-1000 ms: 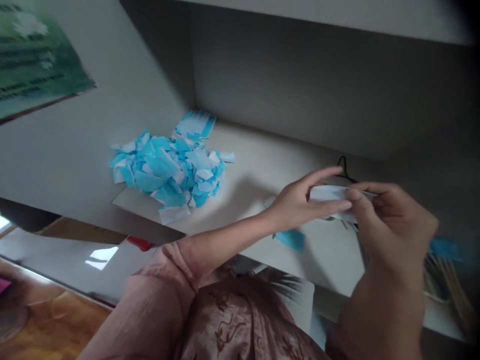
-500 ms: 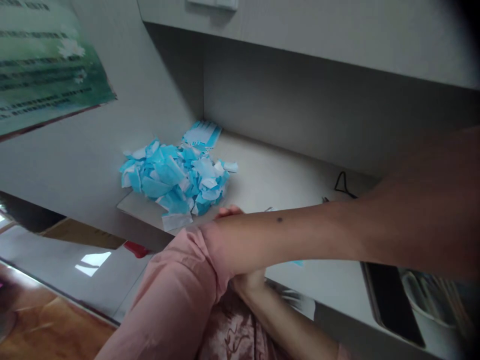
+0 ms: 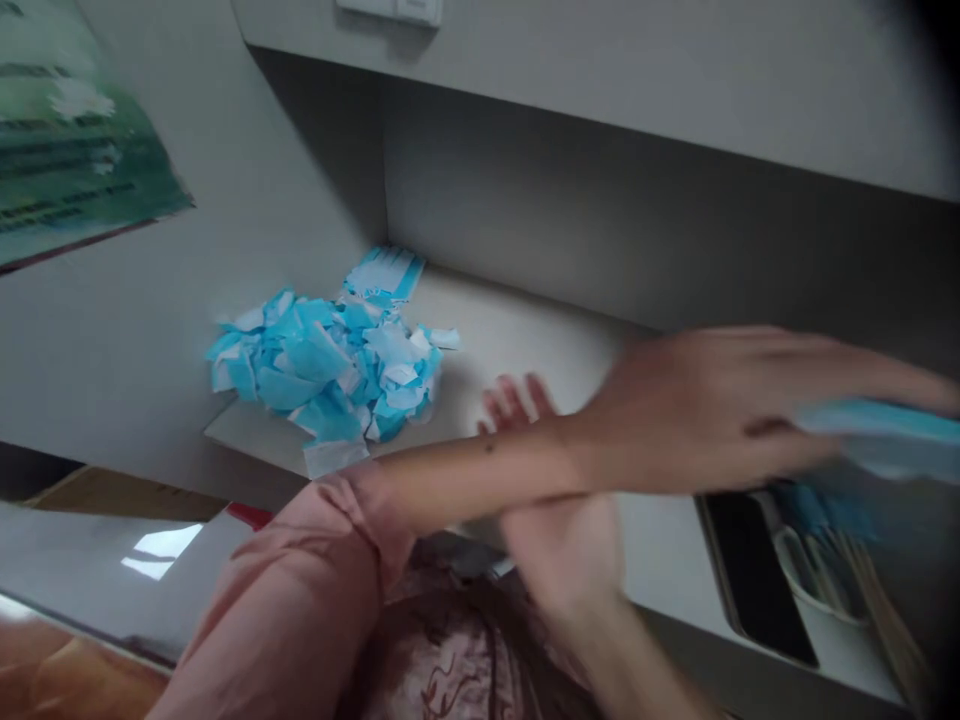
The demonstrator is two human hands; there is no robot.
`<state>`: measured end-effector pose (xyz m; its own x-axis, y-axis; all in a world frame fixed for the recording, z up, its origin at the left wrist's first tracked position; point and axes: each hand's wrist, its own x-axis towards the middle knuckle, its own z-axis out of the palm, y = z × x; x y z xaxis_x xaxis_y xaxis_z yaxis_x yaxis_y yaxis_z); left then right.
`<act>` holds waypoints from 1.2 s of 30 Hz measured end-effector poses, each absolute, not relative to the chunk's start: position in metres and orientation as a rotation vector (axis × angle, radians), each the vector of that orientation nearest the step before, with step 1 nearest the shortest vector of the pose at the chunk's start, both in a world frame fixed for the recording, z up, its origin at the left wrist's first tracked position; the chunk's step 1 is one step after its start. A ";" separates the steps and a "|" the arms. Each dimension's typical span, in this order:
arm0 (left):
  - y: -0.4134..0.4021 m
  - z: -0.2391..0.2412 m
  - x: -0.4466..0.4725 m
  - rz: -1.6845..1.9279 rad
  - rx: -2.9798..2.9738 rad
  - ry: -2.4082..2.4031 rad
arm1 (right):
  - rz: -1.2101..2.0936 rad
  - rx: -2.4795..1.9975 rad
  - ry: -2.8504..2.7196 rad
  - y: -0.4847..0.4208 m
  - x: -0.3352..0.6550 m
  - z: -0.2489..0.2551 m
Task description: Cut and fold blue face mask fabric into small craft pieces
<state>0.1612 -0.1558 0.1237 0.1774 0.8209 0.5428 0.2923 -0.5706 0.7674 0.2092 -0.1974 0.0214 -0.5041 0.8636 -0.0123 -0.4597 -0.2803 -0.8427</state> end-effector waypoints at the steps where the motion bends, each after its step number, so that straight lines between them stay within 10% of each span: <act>1: -0.153 0.113 0.149 1.587 1.914 0.923 | 1.821 -0.603 -1.007 -0.181 0.221 0.030; 8: -0.121 0.019 0.092 1.449 0.677 1.013 | 1.299 -0.871 -1.164 -0.089 0.305 0.010; 17: -0.116 -0.027 0.095 1.263 0.632 0.909 | 0.693 -0.831 -2.201 -0.056 0.307 -0.007; 36: -0.125 -0.046 0.090 1.222 0.708 1.004 | 0.897 -0.637 -2.231 -0.047 0.286 -0.035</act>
<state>0.0897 -0.1246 -0.0465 0.0321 0.9710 -0.2370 -0.4210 0.2282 0.8779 0.2856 -0.0472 -0.0353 -0.6763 0.6311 0.3799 0.1925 0.6493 -0.7358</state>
